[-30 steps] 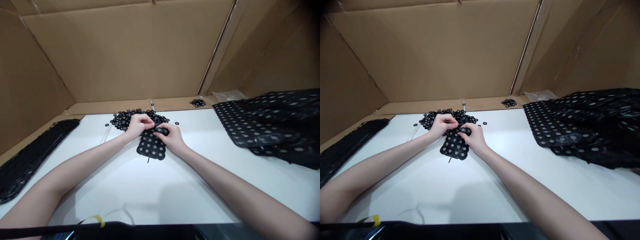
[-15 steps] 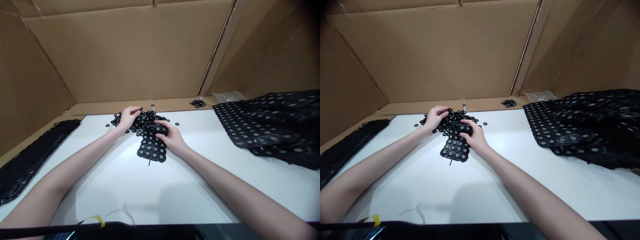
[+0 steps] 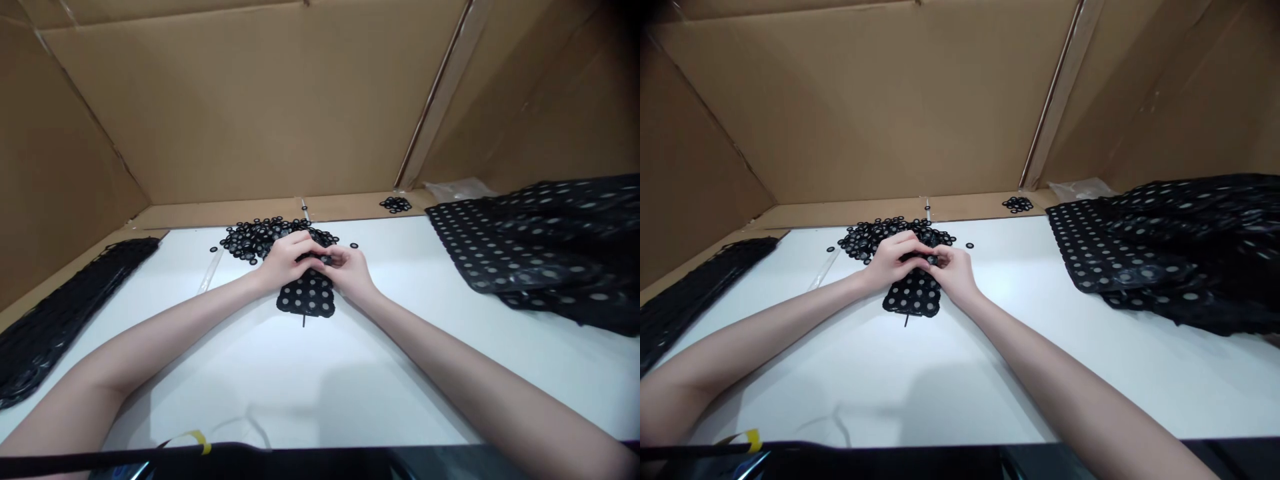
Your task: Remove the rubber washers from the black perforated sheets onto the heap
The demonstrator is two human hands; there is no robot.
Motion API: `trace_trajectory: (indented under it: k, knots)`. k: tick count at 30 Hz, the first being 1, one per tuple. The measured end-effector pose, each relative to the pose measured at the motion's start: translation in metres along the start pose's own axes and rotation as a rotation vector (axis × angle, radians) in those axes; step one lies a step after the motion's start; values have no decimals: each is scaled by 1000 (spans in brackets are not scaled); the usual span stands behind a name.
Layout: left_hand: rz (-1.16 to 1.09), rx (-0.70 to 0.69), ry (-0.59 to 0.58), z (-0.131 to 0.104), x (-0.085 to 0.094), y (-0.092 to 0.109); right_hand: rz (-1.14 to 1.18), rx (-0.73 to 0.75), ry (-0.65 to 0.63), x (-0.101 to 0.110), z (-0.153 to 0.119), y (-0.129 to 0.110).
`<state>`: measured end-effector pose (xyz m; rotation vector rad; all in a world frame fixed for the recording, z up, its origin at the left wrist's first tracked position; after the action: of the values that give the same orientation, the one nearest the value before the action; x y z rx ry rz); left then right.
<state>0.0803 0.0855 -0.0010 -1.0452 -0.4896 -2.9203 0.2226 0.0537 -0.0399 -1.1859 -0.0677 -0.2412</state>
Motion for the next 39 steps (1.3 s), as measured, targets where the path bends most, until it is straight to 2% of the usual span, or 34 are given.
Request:
trace_trajectory:
  k: [4, 6, 9, 12, 14, 16, 20, 21, 23, 24, 26, 29, 30, 31, 32, 35, 37, 39]
  knots:
    - [33, 39, 88, -3, -3, 4, -35, 20, -31, -3, -1, -4]
    - [3, 103, 123, -1, -3, 3, -15, -3, -40, -5, -1, -5]
    - [-118, 306, 215, 3, -1, -6, 37, -55, -48, -8, 0, -5]
    - [-257, 522, 361, 5, 8, -21, 47, -110, -24, -9, 0, -2]
    - [-300, 573, 416, 7, 17, -26, 44, -137, -3, -8, -1, 1]
    - [-291, 525, 348, 9, 24, -24, 35, -149, 6, -7, -2, 3]
    - [-131, 210, -2, 10, 14, -6, 17, -108, -6, -4, -2, 2]
    - [-86, 145, -54, 9, 9, -2, 17, -89, -13, -4, -2, 1]
    - [-25, 91, -65, 9, 2, 1, 16, -62, -32, -5, -2, 0]
    - [-18, 112, -36, 10, 1, 0, 16, -62, -40, -5, -2, 0]
    - [-73, 250, 97, 13, 6, -10, 16, -85, -46, -6, -3, 0]
    - [-222, 542, 426, 12, 29, -40, 0, -114, -33, -5, -3, 1]
    - [-231, 594, 517, 11, 39, -50, -21, -109, -25, -5, -4, 0]
    - [-215, 614, 548, 10, 46, -59, -45, -96, -12, -4, -4, -1]
    - [-169, 610, 528, 9, 52, -66, -59, -83, -2, -4, -4, -2]
    - [72, 595, 285, 3, 56, -76, 3, -75, 13, -3, -5, -4]
    - [197, 537, 198, -1, 52, -68, 72, -73, 23, -2, -5, -4]
    - [180, 402, 137, -2, 45, -52, 86, -35, 46, 0, -3, -4]
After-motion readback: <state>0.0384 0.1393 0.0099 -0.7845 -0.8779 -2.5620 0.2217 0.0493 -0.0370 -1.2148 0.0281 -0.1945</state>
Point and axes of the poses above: each hand's wrist, its own z-axis towards the middle knuckle, its own x-axis out of the back of the hand, y = z × x, the point moved 3 cm from there along z, towards the middle knuckle, and after that the axes turned 3 degrees about -z, right-handed, at the moved point
